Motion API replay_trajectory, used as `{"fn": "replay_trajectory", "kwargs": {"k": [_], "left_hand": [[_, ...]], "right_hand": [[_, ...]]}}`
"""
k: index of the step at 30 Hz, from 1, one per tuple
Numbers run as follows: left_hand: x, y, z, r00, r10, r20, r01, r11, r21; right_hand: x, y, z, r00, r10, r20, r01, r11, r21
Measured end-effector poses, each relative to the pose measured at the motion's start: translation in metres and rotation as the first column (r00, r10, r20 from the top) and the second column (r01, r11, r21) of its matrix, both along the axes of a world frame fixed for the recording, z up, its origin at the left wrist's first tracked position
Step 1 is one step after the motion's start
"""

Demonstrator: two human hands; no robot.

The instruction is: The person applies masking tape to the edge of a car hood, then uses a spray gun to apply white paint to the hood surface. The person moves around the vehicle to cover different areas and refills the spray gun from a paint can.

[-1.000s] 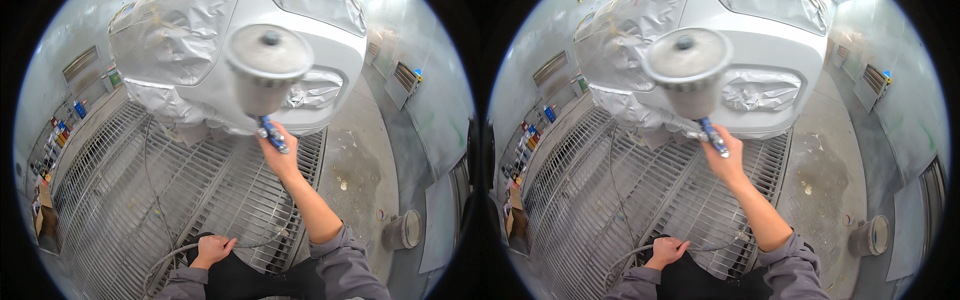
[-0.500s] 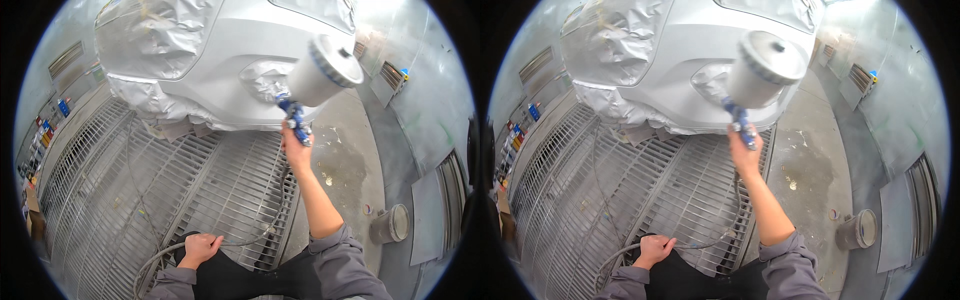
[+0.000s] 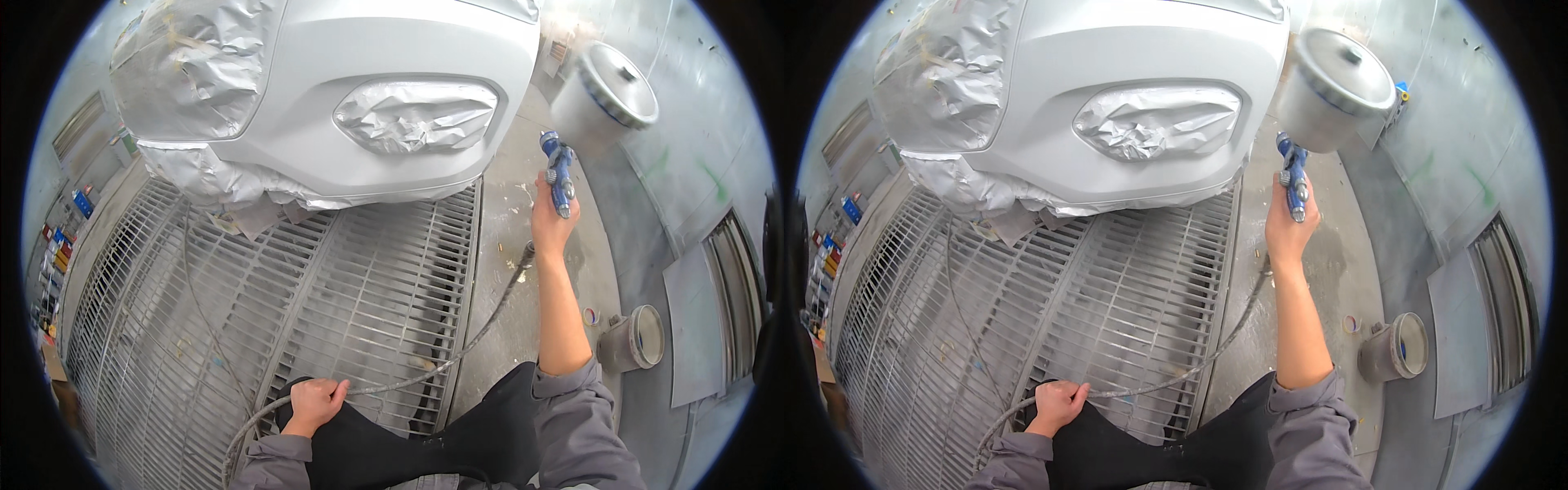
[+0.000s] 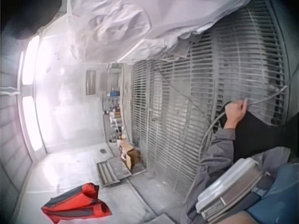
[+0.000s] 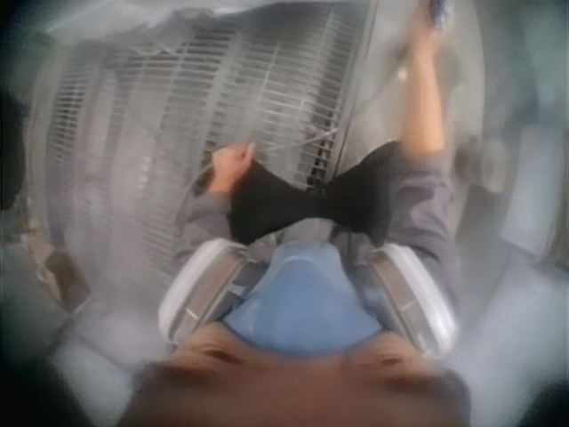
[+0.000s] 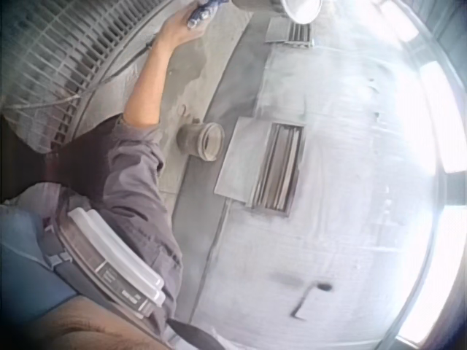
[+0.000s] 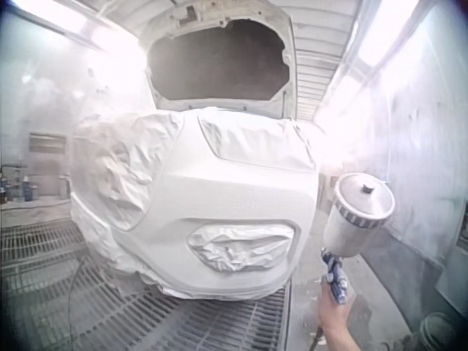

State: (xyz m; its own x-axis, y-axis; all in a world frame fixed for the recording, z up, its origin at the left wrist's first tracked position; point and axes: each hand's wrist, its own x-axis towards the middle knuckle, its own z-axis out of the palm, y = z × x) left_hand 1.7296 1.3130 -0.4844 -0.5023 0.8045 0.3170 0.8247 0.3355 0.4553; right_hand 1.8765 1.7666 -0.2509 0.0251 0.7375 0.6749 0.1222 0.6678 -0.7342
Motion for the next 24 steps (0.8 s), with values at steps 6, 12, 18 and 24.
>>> {"fn": "replay_trajectory", "kwargs": {"k": [6, 12, 18, 24], "left_hand": [[0.004, 0.008, -0.006, 0.999, -0.034, -0.009, 0.035, 0.999, 0.037], [0.004, 0.003, -0.003, 0.998, -0.053, 0.017, 0.052, 0.997, 0.048], [0.001, -0.009, 0.01, 1.0, -0.017, 0.006, 0.017, 1.0, 0.024], [-0.007, -0.028, 0.007, 1.0, 0.012, -0.02, -0.013, 1.0, -0.01]], "right_hand": [[0.005, -0.004, -0.021, 0.957, -0.009, 0.29, -0.006, 0.999, 0.051], [0.0, -0.036, -0.055, 0.853, 0.52, -0.039, -0.457, 0.71, -0.535], [-0.046, -0.07, -0.09, 0.929, 0.134, -0.345, -0.31, 0.789, -0.53], [-0.123, -0.141, -0.072, 0.84, 0.386, -0.382, -0.542, 0.644, -0.54]]}}
